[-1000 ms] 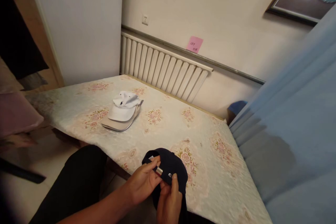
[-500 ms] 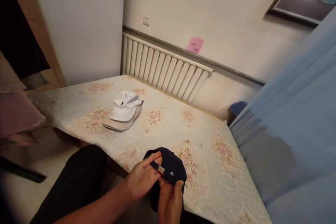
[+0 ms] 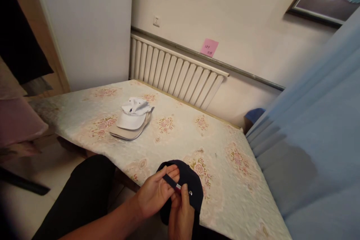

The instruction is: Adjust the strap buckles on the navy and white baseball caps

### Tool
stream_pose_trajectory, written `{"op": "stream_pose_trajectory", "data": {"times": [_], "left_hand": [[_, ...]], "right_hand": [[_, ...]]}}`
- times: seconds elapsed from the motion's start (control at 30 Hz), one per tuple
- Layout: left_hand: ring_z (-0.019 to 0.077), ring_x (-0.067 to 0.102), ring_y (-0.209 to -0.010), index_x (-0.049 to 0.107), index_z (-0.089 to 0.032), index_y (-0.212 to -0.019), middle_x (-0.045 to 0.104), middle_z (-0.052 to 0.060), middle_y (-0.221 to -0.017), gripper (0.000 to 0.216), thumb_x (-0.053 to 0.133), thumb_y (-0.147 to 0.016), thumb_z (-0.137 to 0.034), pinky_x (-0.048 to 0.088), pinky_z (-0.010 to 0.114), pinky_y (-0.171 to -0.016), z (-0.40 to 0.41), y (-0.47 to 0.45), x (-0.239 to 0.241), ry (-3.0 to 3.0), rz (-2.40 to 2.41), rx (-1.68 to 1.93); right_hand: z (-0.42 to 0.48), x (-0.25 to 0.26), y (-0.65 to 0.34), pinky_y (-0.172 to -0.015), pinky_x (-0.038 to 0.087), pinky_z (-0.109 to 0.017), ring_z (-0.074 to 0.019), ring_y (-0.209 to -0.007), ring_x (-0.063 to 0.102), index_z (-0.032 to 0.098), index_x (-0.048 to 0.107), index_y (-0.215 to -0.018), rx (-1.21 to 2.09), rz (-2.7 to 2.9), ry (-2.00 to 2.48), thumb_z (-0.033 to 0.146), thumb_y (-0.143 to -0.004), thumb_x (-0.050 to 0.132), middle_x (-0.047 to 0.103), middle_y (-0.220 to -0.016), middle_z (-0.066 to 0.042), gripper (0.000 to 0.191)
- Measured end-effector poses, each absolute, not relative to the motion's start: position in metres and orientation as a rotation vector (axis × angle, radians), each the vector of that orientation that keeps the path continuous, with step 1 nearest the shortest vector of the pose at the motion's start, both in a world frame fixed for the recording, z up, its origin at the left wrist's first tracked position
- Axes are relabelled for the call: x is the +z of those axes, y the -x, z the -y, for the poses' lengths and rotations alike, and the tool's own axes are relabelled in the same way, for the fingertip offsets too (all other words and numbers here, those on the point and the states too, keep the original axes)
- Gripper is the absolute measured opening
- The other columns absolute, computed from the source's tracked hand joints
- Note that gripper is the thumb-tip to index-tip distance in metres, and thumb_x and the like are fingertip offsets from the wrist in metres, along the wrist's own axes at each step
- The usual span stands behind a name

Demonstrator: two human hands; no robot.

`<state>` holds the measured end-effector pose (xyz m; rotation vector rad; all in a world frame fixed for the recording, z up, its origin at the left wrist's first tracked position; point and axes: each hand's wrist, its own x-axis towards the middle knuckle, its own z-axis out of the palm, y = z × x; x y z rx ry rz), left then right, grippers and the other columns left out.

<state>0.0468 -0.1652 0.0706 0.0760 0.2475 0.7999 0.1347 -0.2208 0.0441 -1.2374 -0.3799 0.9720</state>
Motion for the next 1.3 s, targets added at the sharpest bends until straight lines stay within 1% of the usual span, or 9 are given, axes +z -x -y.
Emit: {"op": "stream_pose_trajectory", "data": {"times": [0.2,0.37,0.5,0.63,0.93,1.0,1.13,1.2,1.3], "left_hand": [[0.0261,0.049,-0.123,0.028,-0.005,-0.138,0.044,0.021,-0.137,0.059,0.046,-0.091,-0.035,0.039,0.035,-0.105,0.162,-0.046,0.073,-0.019,-0.209,0.840],[0.0272,0.049,-0.123,0.027,-0.007,-0.139,0.046,0.021,-0.136,0.060,0.048,-0.090,-0.035,0.041,0.038,-0.104,0.157,-0.043,0.072,0.028,-0.180,0.867],[0.0253,0.053,-0.119,0.031,-0.001,-0.136,0.055,0.021,-0.127,0.059,0.049,-0.090,-0.032,0.042,0.035,-0.103,0.151,-0.038,0.075,0.089,-0.202,0.857],[0.0245,0.059,-0.112,0.031,0.000,-0.136,0.060,0.020,-0.119,0.056,0.048,-0.090,-0.028,0.046,0.033,-0.098,0.148,-0.034,0.079,0.134,-0.243,0.854],[0.0267,0.060,-0.110,0.027,-0.007,-0.138,0.054,0.024,-0.127,0.055,0.048,-0.090,-0.025,0.050,0.035,-0.091,0.144,-0.032,0.084,0.134,-0.304,0.883],[0.0264,0.060,-0.110,0.027,-0.007,-0.138,0.055,0.023,-0.126,0.055,0.048,-0.090,-0.025,0.049,0.035,-0.091,0.145,-0.032,0.085,0.124,-0.302,0.878],[0.0247,0.058,-0.112,0.030,0.000,-0.136,0.057,0.023,-0.124,0.056,0.049,-0.090,-0.025,0.046,0.032,-0.097,0.146,-0.032,0.084,0.084,-0.254,0.860],[0.0242,0.055,-0.117,0.032,0.002,-0.135,0.056,0.022,-0.125,0.057,0.049,-0.089,-0.028,0.043,0.030,-0.100,0.147,-0.033,0.081,0.043,-0.218,0.842],[0.0259,0.047,-0.125,0.034,0.002,-0.135,0.053,0.022,-0.130,0.061,0.049,-0.089,-0.036,0.038,0.034,-0.105,0.149,-0.034,0.077,-0.049,-0.185,0.817]], "right_hand": [[0.220,0.048,-0.134,-0.091,0.046,-0.041,-0.0227,-0.096,0.063,0.014,0.069,-0.089,1.059,0.349,0.993,0.049,-0.077,0.061,0.071,-0.095,-0.009,0.038],[0.220,0.055,-0.135,-0.103,0.037,-0.045,-0.0201,-0.106,0.060,0.017,0.067,-0.102,1.117,0.300,0.780,0.041,-0.083,0.057,0.069,-0.107,-0.008,0.032],[0.220,0.061,-0.140,-0.107,0.034,-0.046,-0.0194,-0.117,0.054,0.020,0.063,-0.111,1.160,0.328,0.613,0.036,-0.086,0.054,0.065,-0.118,-0.007,0.031],[0.221,0.063,-0.145,-0.106,0.036,-0.046,-0.0198,-0.117,0.054,0.019,0.066,-0.105,1.186,0.221,0.604,0.034,-0.084,0.056,0.066,-0.116,-0.008,0.028],[0.223,0.065,-0.145,-0.104,0.039,-0.042,-0.0182,-0.115,0.056,0.018,0.065,-0.105,1.240,0.118,0.593,0.031,-0.084,0.056,0.067,-0.114,-0.007,0.027],[0.223,0.064,-0.145,-0.104,0.039,-0.042,-0.0185,-0.113,0.057,0.018,0.066,-0.105,1.238,0.119,0.597,0.031,-0.084,0.056,0.067,-0.113,-0.007,0.026],[0.223,0.062,-0.145,-0.103,0.039,-0.044,-0.0194,-0.112,0.058,0.020,0.066,-0.104,1.231,0.159,0.612,0.033,-0.083,0.058,0.068,-0.112,-0.007,0.026],[0.222,0.061,-0.144,-0.103,0.039,-0.043,-0.0184,-0.113,0.057,0.021,0.066,-0.105,1.233,0.184,0.619,0.034,-0.083,0.057,0.067,-0.113,-0.006,0.027],[0.221,0.059,-0.143,-0.102,0.039,-0.042,-0.0172,-0.115,0.055,0.024,0.065,-0.107,1.226,0.234,0.639,0.036,-0.085,0.055,0.065,-0.117,-0.005,0.027]]}}
